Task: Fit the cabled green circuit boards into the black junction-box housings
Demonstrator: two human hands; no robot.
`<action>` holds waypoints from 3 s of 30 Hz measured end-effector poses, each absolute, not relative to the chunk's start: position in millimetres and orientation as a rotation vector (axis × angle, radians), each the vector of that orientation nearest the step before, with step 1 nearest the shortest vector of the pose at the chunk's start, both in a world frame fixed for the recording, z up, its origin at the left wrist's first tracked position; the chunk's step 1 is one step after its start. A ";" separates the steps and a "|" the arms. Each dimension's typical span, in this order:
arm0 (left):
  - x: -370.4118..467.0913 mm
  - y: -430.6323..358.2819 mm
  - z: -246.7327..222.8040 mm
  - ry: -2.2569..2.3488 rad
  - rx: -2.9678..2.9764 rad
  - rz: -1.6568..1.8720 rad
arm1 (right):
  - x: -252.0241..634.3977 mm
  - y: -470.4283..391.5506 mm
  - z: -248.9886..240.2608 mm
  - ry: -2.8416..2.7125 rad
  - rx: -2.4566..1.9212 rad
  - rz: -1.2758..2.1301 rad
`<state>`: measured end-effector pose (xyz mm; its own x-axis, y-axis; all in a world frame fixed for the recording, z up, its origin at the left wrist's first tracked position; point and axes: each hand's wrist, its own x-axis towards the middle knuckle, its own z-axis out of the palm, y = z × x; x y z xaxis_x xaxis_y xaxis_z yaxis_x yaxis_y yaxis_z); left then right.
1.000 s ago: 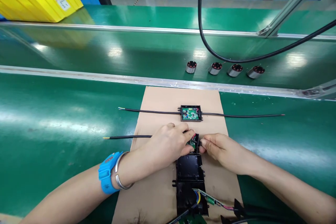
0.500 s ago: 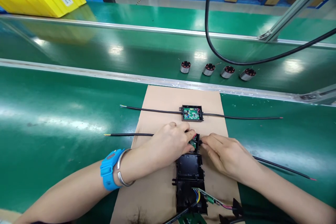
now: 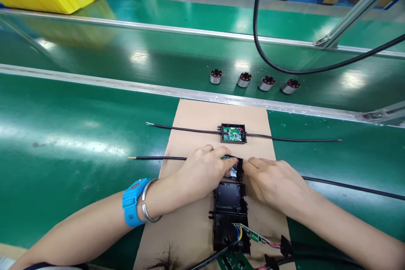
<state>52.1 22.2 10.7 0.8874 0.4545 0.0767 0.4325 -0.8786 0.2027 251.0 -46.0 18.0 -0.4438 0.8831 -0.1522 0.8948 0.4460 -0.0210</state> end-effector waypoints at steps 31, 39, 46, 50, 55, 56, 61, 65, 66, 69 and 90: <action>56.9 33.8 1.1 0.966 2.035 0.382 | 249.4 -13.0 15.9 2.366 2.409 -1.028; 62.7 36.1 3.3 0.948 1.889 0.476 | 250.1 -4.6 19.3 1.984 2.492 -1.915; 63.3 47.1 11.1 0.863 1.545 0.406 | 251.6 -7.1 22.3 2.129 2.494 -1.653; 57.5 48.4 13.6 0.810 1.607 0.304 | 254.9 -10.8 19.8 2.231 2.509 -1.578; 55.1 43.2 3.9 0.798 1.712 0.351 | 252.3 -15.6 22.3 2.411 2.276 -1.322; 55.4 42.1 2.7 0.787 1.712 0.361 | 250.6 -16.6 23.4 2.435 2.280 -1.215; 58.6 37.7 2.0 0.769 1.687 0.406 | 242.9 -20.2 29.5 2.410 2.368 -0.953; 57.2 40.2 5.9 0.748 1.647 0.395 | 243.9 -21.2 31.0 2.410 2.361 -0.946; 55.0 42.1 8.4 0.733 1.641 0.357 | 244.7 -21.3 30.0 2.396 2.356 -0.969; 43.4 48.1 19.6 0.707 1.724 0.175 | 246.0 -21.4 24.1 2.342 2.323 -1.102; 6.3 34.8 3.6 0.695 2.388 0.184 | 272.7 -54.0 -14.5 2.922 1.866 -0.777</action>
